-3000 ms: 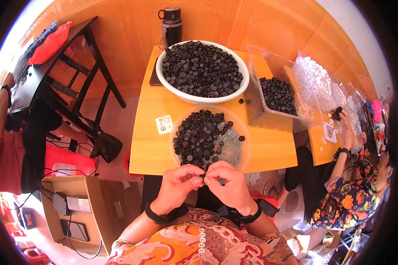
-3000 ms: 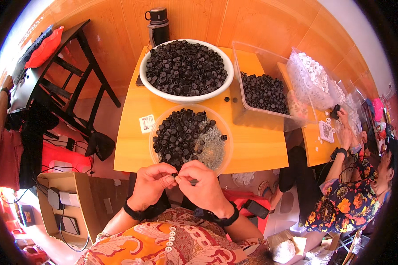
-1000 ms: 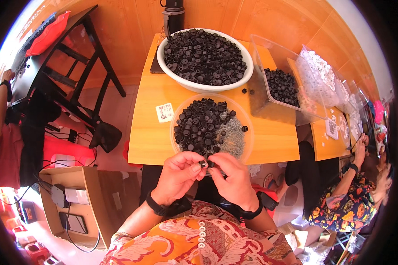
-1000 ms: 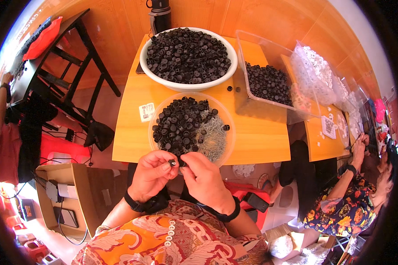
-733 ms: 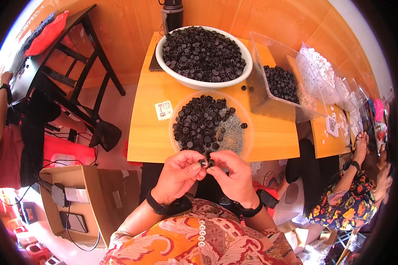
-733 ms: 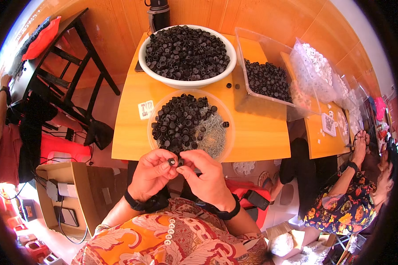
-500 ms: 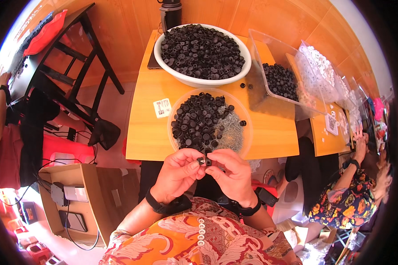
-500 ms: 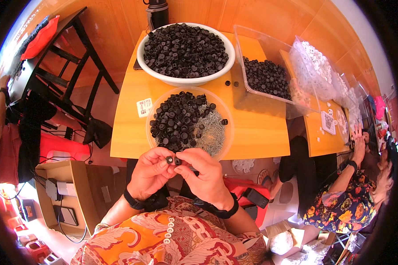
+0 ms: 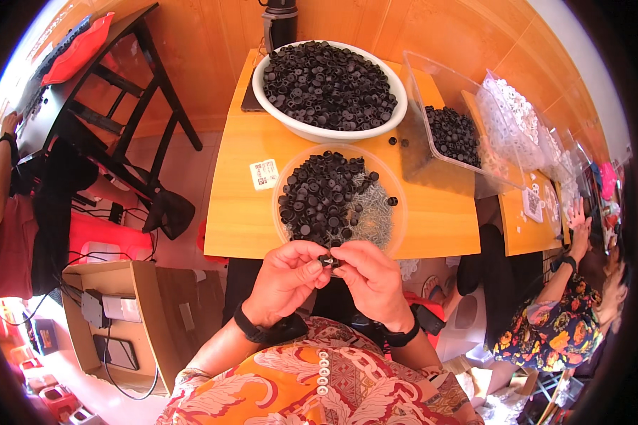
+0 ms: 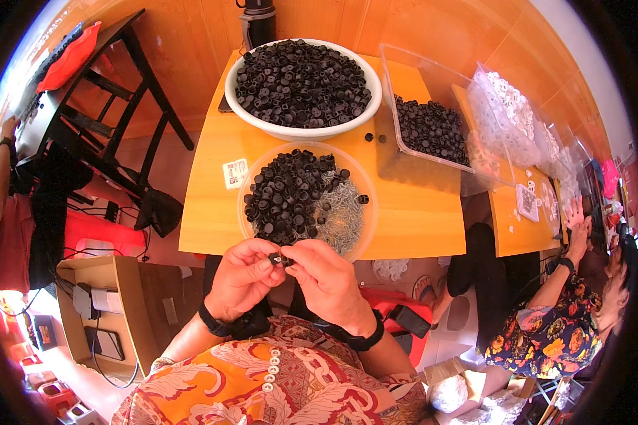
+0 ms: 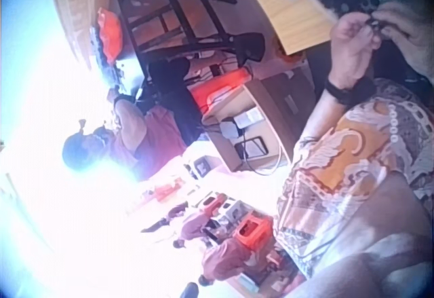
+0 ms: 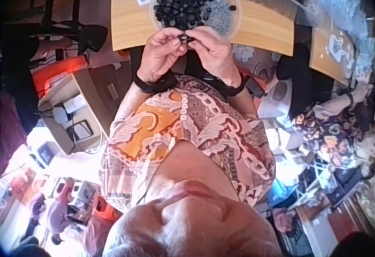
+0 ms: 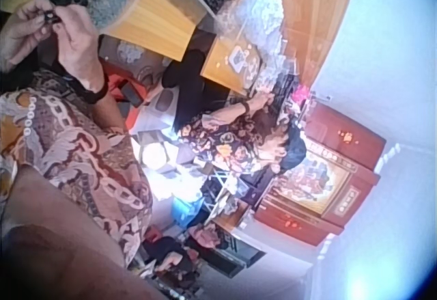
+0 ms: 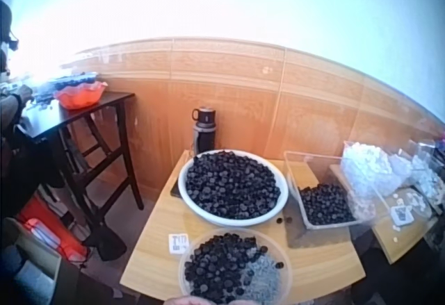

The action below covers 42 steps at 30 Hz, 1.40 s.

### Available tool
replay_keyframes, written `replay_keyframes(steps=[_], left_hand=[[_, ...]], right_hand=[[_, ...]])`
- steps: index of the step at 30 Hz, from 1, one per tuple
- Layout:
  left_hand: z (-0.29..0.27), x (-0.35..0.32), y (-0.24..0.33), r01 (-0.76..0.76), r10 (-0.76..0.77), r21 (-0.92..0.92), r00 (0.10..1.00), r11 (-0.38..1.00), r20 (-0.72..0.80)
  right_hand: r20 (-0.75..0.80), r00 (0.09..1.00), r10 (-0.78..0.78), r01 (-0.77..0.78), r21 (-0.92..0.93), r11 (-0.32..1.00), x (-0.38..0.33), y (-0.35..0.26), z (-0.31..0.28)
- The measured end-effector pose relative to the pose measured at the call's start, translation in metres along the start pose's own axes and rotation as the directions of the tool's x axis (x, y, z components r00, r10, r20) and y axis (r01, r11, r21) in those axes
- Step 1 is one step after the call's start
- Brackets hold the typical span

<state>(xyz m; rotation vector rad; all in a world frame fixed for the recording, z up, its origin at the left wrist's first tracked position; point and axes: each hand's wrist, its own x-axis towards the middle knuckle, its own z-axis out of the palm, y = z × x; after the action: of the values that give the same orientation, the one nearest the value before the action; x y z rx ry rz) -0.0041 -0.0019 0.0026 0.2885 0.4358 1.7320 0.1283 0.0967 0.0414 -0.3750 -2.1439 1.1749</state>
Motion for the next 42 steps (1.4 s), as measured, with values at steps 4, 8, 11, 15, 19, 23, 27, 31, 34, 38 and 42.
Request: replay_keyframes(steps=[4,8,11,15,19,23,27,31,34,38,42], left_hand=[[0.005,0.000,0.002,-0.087,0.090,0.124,0.996,0.988,-0.016],[0.014,-0.006,0.005,-0.229,0.275,0.392,0.959,0.891,-0.066],[0.018,-0.007,0.004,-0.307,0.372,0.536,0.928,0.787,-0.015],[0.026,-0.009,0.005,-0.375,0.432,0.669,0.898,0.642,0.089],[0.030,-0.014,0.009,-0.338,0.422,0.723,0.904,0.603,0.071],[0.033,-0.013,0.010,-0.364,0.440,0.819,0.885,0.445,0.154],[0.034,-0.012,0.011,-0.403,0.468,0.831,0.860,0.382,0.202],[0.034,-0.012,0.011,-0.396,0.459,0.837,0.865,0.378,0.202],[0.034,-0.011,0.011,-0.387,0.456,0.844,0.868,0.372,0.197],[0.029,-0.012,0.008,-0.362,0.442,0.835,0.882,0.414,0.164],[0.028,-0.012,0.006,-0.348,0.423,0.786,0.898,0.511,0.123]], right_hand=[[0.008,0.972,0.235,-0.229,0.251,0.940,-0.007,0.007,0.002],[0.186,0.891,0.414,-0.385,0.792,0.474,-0.007,0.012,0.000],[0.304,0.868,0.392,-0.400,0.896,0.192,-0.006,0.012,0.001],[0.295,0.875,0.383,-0.362,0.925,0.115,-0.006,0.013,0.003],[0.285,0.866,0.410,-0.379,0.909,0.170,-0.007,0.012,0.006],[0.281,0.872,0.400,-0.372,0.912,0.171,-0.008,0.012,0.008],[0.270,0.873,0.405,-0.375,0.905,0.204,-0.009,0.012,0.009],[0.271,0.868,0.417,-0.384,0.898,0.216,-0.010,0.012,0.010],[0.256,0.868,0.426,-0.379,0.895,0.234,-0.010,0.011,0.011],[0.249,0.866,0.434,-0.388,0.882,0.266,-0.010,0.009,0.012],[0.206,0.872,0.445,-0.384,0.852,0.357,-0.012,0.008,0.012]])
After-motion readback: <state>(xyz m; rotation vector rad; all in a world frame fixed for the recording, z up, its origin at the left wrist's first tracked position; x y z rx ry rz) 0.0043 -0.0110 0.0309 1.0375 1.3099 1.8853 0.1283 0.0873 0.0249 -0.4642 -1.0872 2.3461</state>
